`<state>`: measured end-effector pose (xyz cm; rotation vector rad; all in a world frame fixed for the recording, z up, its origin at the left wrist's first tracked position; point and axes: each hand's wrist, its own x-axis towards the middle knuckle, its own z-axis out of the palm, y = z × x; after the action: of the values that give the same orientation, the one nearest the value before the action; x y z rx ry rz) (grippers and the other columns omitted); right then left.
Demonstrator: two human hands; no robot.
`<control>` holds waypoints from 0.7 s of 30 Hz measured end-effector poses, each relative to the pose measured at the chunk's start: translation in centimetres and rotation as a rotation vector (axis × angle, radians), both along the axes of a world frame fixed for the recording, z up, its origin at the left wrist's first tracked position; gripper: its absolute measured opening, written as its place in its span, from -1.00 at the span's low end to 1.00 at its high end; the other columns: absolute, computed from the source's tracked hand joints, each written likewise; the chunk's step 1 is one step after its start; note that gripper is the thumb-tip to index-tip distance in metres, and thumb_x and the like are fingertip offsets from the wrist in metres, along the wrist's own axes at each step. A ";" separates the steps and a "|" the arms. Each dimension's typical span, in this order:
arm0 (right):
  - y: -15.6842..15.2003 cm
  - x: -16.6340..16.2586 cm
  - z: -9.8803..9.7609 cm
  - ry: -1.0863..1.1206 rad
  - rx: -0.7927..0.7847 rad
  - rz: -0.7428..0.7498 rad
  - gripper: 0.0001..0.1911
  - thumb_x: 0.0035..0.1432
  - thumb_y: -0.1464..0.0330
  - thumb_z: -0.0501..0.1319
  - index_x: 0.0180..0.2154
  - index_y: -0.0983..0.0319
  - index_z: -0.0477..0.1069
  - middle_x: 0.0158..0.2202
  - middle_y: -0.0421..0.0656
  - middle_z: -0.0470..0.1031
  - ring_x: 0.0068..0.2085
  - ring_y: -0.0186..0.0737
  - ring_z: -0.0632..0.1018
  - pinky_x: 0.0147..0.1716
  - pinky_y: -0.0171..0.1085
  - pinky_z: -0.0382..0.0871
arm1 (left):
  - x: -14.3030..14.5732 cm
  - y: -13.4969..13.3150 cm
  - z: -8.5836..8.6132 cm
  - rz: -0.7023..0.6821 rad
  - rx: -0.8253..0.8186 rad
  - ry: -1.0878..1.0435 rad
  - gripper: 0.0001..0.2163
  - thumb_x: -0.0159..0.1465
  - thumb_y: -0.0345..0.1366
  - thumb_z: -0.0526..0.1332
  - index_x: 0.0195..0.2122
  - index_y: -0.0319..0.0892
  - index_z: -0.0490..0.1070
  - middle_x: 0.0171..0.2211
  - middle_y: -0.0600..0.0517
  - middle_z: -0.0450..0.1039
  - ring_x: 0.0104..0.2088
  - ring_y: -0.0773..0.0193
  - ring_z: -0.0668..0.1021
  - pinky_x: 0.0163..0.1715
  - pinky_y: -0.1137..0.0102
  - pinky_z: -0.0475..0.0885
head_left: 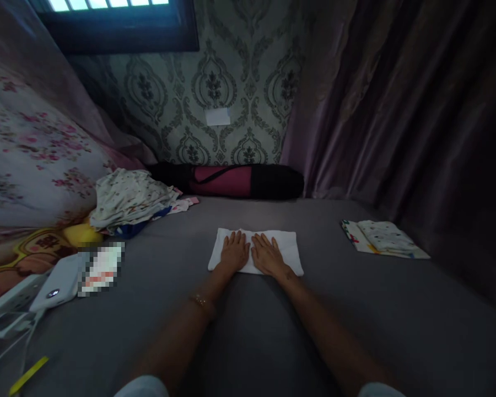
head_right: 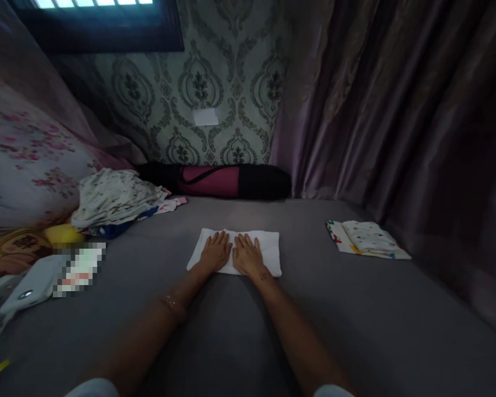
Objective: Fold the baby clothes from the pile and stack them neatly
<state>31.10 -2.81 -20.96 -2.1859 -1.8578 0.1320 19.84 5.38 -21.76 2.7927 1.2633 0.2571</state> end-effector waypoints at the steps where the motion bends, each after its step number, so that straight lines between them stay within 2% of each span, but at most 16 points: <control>1: 0.0 0.2 -0.2 -0.007 -0.002 0.001 -0.44 0.34 0.26 -0.20 0.28 0.34 0.07 0.33 -0.04 0.06 0.33 -0.04 0.03 0.26 0.04 -0.25 | -0.1 0.1 -0.1 0.000 -0.013 0.010 -0.51 0.39 -0.19 -0.16 0.27 -0.31 0.14 0.30 -0.19 0.06 0.30 -0.04 0.14 0.25 0.05 0.02; 7: 0.0 0.6 -0.7 -0.048 0.006 -0.020 -0.44 0.34 0.23 -0.19 0.29 0.27 0.08 0.33 -0.10 0.06 0.33 -0.12 0.05 0.27 -0.03 -0.23 | -0.8 0.6 -0.5 0.058 0.019 0.019 -0.44 0.37 -0.04 -0.15 0.28 -0.28 0.12 0.30 -0.21 0.06 0.30 -0.06 0.14 0.25 0.06 0.00; 12: -0.4 0.6 -0.9 -0.077 0.076 -0.085 -0.41 0.33 0.22 -0.16 0.26 0.41 0.13 0.30 0.00 0.12 0.31 -0.10 0.10 0.27 -0.11 -0.18 | -1.5 1.1 -0.9 0.145 -0.018 0.002 -0.35 0.34 0.04 -0.19 0.29 -0.35 0.07 0.32 -0.24 0.01 0.32 -0.01 0.07 0.25 0.06 -0.02; 17: -0.6 0.6 -1.1 -0.096 0.114 -0.178 -0.40 0.33 0.22 -0.14 0.24 0.46 0.16 0.30 0.04 0.13 0.30 -0.07 0.11 0.26 -0.10 -0.16 | -1.8 1.5 -1.2 0.230 -0.038 -0.056 -0.30 0.32 0.08 -0.19 0.28 -0.42 0.08 0.32 -0.28 -0.01 0.32 -0.16 0.03 0.22 0.03 0.04; 21: -1.0 1.1 -1.0 -0.126 0.127 -0.253 -0.39 0.32 0.21 -0.13 0.23 0.48 0.15 0.31 0.08 0.07 0.31 -0.03 0.10 0.25 -0.08 -0.15 | -2.1 1.8 -1.5 0.232 -0.047 -0.071 -0.27 0.31 0.11 -0.16 0.28 -0.44 0.07 0.31 -0.32 -0.01 0.30 -0.17 0.07 0.22 0.07 0.06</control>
<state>32.16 -3.85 -21.97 -2.3623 -1.5825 -0.1728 17.77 7.21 -23.23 2.5730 1.5544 0.3305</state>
